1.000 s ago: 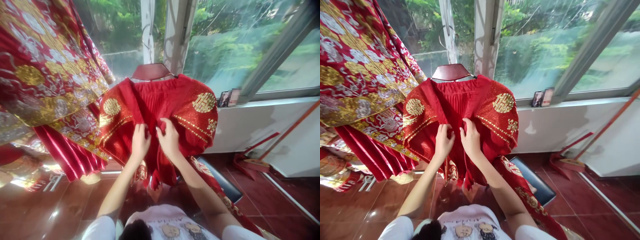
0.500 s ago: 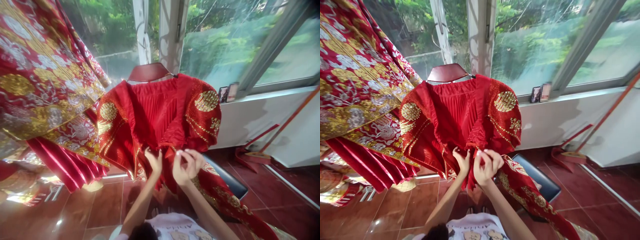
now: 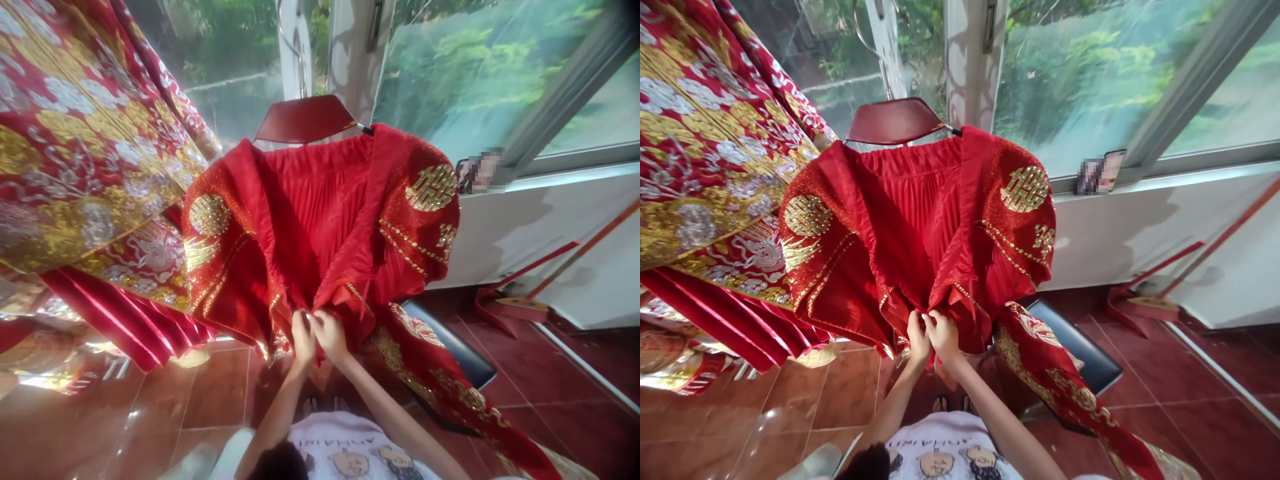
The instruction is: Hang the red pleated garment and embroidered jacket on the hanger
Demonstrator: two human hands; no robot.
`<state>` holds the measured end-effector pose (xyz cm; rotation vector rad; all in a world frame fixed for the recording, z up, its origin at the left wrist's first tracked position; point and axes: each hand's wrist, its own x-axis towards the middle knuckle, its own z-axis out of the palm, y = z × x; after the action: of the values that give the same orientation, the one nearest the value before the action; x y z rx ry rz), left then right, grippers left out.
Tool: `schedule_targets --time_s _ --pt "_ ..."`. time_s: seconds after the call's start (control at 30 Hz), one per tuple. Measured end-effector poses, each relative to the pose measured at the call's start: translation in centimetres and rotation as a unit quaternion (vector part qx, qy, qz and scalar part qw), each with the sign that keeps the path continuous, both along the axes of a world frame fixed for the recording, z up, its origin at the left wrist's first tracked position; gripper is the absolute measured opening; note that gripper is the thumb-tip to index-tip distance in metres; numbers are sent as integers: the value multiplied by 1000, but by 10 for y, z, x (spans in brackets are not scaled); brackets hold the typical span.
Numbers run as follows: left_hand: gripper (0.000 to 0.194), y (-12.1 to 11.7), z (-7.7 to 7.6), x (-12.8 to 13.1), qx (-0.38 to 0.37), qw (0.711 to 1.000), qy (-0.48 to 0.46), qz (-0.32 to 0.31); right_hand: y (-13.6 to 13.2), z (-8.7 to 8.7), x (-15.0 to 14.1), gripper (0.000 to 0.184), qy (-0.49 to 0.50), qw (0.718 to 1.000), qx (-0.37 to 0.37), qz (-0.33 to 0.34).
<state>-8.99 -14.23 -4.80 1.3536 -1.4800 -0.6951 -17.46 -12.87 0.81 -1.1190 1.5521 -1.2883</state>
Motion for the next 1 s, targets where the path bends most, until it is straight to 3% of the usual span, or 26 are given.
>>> schedule_targets --time_s 0.17,0.37,0.43,0.53,0.67,0.73,0.8,0.87,1.0 --pt "12 5 -2 9 60 995 -60 -44 9 0 1 45 -155 984 68 54" --pt "12 6 3 11 102 986 -120 -48 7 17 0 34 -338 927 141 79" --pt "16 6 5 9 101 986 -127 -45 3 36 -2 31 -378 913 140 60" --pt "16 4 9 10 93 987 -129 -34 -2 84 -10 26 -425 897 120 31" --pt "12 0 18 11 76 991 -106 -20 4 155 -16 17 -479 877 24 41" --pt "13 -1 20 8 63 995 -81 -17 8 174 -11 19 -468 882 -20 49" --pt "16 1 18 5 53 997 -50 -9 9 176 -3 22 -439 897 -40 33" --pt "25 6 14 4 51 998 -16 14 7 168 1 23 -414 909 -54 9" --pt "39 22 15 25 58 995 35 67 4 152 -6 29 -375 924 -75 -3"
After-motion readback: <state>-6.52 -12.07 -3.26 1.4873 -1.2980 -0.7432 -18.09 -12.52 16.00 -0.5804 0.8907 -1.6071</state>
